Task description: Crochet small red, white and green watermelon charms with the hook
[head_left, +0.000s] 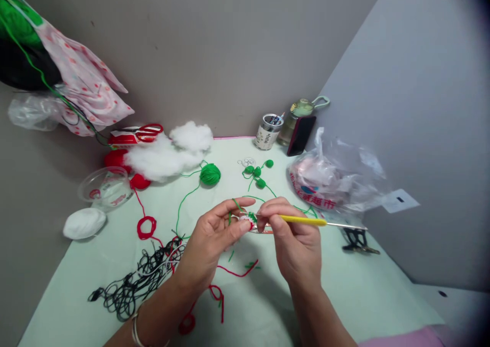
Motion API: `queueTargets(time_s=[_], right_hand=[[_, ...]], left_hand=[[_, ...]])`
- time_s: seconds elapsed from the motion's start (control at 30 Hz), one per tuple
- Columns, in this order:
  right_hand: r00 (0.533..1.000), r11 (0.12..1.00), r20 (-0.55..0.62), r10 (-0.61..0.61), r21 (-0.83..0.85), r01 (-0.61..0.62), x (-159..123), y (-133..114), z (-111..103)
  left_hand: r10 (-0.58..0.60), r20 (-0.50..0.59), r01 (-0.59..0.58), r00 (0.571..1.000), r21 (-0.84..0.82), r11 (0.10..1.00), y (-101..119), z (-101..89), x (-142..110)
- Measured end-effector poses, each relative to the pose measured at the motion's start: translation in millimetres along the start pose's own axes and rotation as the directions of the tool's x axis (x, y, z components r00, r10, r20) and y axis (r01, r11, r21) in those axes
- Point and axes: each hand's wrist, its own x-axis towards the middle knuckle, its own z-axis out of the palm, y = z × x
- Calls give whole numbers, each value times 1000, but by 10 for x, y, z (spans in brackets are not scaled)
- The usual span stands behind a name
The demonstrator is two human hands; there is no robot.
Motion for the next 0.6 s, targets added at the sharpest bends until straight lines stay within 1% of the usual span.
queueTargets(time_s=[0.03, 0.1, 0.17, 0.2, 0.23, 0.27, 0.3, 0.33, 0.37, 0.4, 0.47, 0.5, 0.53, 0.6], right_hand=[[1000, 999, 10, -15, -52, 16, -8, -2, 9], [994, 964, 38, -100, -243, 107, -44, 2, 38], [967, 851, 92, -238, -460, 253, -89, 13, 64], [949, 791, 115, -292, -529, 308, -104, 17, 70], [938, 760, 126, -323, -556, 336, -111, 20, 68], [939, 770, 115, -323, -545, 332, -106, 18, 58], [951, 817, 84, -296, -494, 298, -90, 14, 43], [967, 879, 45, -249, -409, 245, -66, 6, 24], [981, 937, 6, -192, -298, 185, -37, -2, 5], [990, 976, -19, -136, -177, 131, -9, -10, -9], [999, 999, -29, -42, 18, 42, 30, -18, -15], [1000, 998, -19, -13, 60, 14, 37, -18, -6], [1000, 998, -10, 1, 57, -1, 36, -15, 7], [1000, 1000, -6, -4, -28, 3, 18, -2, 38]], left_hand=[[2, -11, -2, 1000, -7, 1000, -11, 9, 1], [20, -43, -23, 999, -52, 998, -43, 36, 1], [18, -68, -27, 998, -135, 990, -73, 61, 3], [-6, -59, -4, 998, -183, 983, -81, 66, 6], [-42, -32, 34, 999, -227, 973, -81, 63, 12], [-80, 3, 78, 997, -262, 962, -74, 51, 21], [-107, 33, 111, 994, -287, 951, -60, 32, 32], [-117, 53, 128, 992, -301, 945, -41, 9, 44], [-109, 56, 121, 992, -304, 945, -20, -15, 54], [-86, 47, 96, 995, -294, 951, -1, -34, 60], [-38, 16, 40, 999, -234, 971, 21, -51, 59], [-13, 2, 13, 1000, -192, 981, 23, -46, 52], [7, -8, -8, 1000, -149, 989, 18, -35, 43], [28, -16, -29, 999, -86, 996, -3, -4, 24]])
